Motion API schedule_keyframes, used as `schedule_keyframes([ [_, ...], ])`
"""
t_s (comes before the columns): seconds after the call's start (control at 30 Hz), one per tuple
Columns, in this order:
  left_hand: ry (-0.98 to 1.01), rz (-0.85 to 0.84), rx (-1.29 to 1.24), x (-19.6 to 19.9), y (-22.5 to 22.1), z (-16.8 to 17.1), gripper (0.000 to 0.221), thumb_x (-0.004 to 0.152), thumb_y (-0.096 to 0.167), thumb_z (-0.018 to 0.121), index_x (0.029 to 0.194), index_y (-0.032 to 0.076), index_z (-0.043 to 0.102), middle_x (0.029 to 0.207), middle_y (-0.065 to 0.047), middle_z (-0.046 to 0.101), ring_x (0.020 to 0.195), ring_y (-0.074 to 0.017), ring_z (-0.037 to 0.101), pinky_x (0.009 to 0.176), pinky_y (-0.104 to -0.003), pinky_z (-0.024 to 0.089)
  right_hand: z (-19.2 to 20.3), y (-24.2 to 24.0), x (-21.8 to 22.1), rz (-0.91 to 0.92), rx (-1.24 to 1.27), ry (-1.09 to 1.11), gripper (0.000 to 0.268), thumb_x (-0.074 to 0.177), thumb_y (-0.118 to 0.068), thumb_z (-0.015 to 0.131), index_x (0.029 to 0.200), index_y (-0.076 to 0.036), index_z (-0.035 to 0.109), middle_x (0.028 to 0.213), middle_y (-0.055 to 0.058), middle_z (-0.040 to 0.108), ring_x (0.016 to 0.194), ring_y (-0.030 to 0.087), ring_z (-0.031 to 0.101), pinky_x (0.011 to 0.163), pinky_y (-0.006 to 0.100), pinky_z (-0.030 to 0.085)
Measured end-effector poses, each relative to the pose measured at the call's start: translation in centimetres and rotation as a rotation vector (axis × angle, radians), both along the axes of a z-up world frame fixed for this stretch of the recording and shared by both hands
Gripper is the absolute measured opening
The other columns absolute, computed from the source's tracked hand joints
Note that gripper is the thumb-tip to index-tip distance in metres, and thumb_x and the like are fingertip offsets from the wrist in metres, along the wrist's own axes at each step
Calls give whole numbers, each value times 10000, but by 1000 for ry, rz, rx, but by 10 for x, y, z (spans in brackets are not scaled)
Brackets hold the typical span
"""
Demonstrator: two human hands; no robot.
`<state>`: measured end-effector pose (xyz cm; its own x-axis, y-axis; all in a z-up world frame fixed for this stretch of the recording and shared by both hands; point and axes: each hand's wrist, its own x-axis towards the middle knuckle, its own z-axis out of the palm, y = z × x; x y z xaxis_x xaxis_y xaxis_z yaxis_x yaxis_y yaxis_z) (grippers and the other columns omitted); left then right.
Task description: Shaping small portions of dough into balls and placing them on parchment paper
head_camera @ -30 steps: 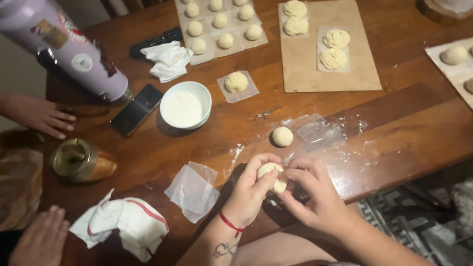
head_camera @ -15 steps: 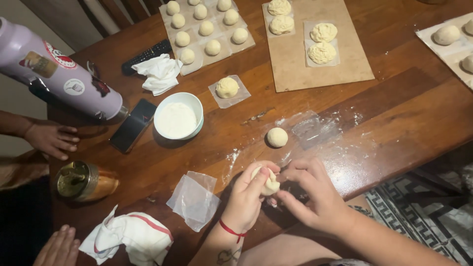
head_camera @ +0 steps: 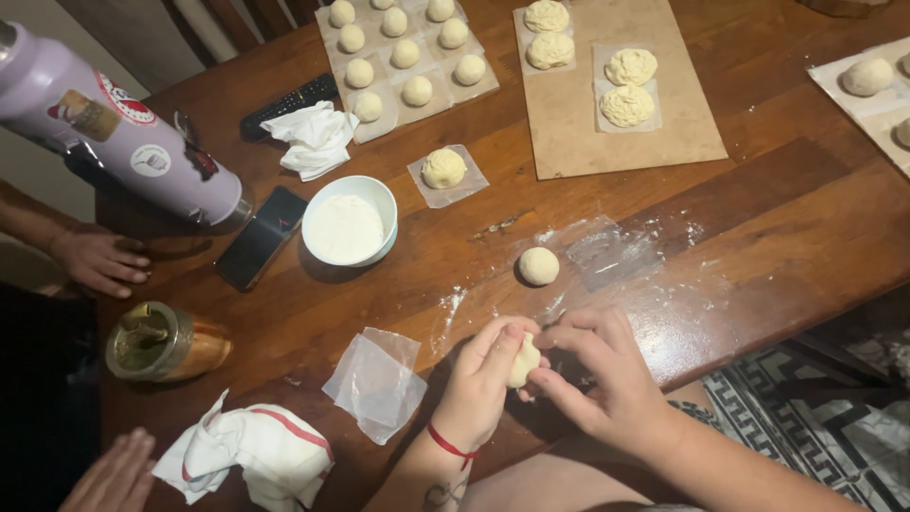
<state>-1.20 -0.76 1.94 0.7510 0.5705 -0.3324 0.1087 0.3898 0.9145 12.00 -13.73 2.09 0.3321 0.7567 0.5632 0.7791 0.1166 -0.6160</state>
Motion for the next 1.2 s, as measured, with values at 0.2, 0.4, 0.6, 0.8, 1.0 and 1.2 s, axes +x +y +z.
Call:
schedule_keyframes([
  [0.2, -50, -255, 206, -7, 6, 3, 489, 1075, 495, 541, 1326, 83, 616, 1062, -21, 589, 971, -108, 551, 888, -258, 462, -2, 4, -1, 17, -3, -27, 260, 1006, -285, 762, 1223, -144, 738, 1123, 53, 641, 1024, 208, 615, 960, 363, 433],
  [0.4, -122, -89, 201, -6, 3, 4, 336, 1144, 335, 451, 1075, 91, 672, 967, -64, 757, 855, -150, 675, 765, -276, 524, -7, 1, -6, -1, 4, 188, 451, 951, -294, 817, 1311, -92, 635, 1224, 81, 668, 1138, 236, 647, 1045, 357, 487],
  [0.6, -254, 22, 212, -2, 2, -2, 296, 1108, 334, 549, 1157, 79, 690, 1233, -75, 707, 1165, -190, 681, 1074, -330, 533, -23, 4, -21, 295, 91, 994, 419, 1034, -40, 692, 1411, -56, 509, 1181, 123, 634, 1088, 194, 617, 961, 353, 575],
  [0.8, -302, 46, 390, -4, 2, 8, 396, 1139, 232, 402, 1202, -18, 704, 1288, -188, 783, 1472, -295, 606, 1127, -386, 596, -36, 17, -25, 448, 1, 1372, 451, 992, -104, 771, 1401, -70, 582, 1154, 122, 719, 989, 176, 670, 871, 339, 559],
  [1.0, -225, 30, 932, -8, 12, 19, 783, 1180, 564, 137, 1502, 40, 621, 1596, -172, 590, 1554, -324, 486, 1311, -479, 339, -28, 21, -25, 373, -41, 1639, 367, 990, -84, 738, 1331, 15, 644, 1098, 168, 751, 997, 244, 733, 945, 437, 656],
  [1.2, -283, -45, 587, -12, 14, 23, 1094, 991, 871, 461, 1680, 46, 259, 1633, -226, 524, 1566, -338, 467, 1274, -568, 315, -11, 16, -20, 414, -249, 1729, 489, 1000, -335, 702, 1338, 18, 690, 1105, 172, 735, 923, 262, 732, 848, 415, 653],
])
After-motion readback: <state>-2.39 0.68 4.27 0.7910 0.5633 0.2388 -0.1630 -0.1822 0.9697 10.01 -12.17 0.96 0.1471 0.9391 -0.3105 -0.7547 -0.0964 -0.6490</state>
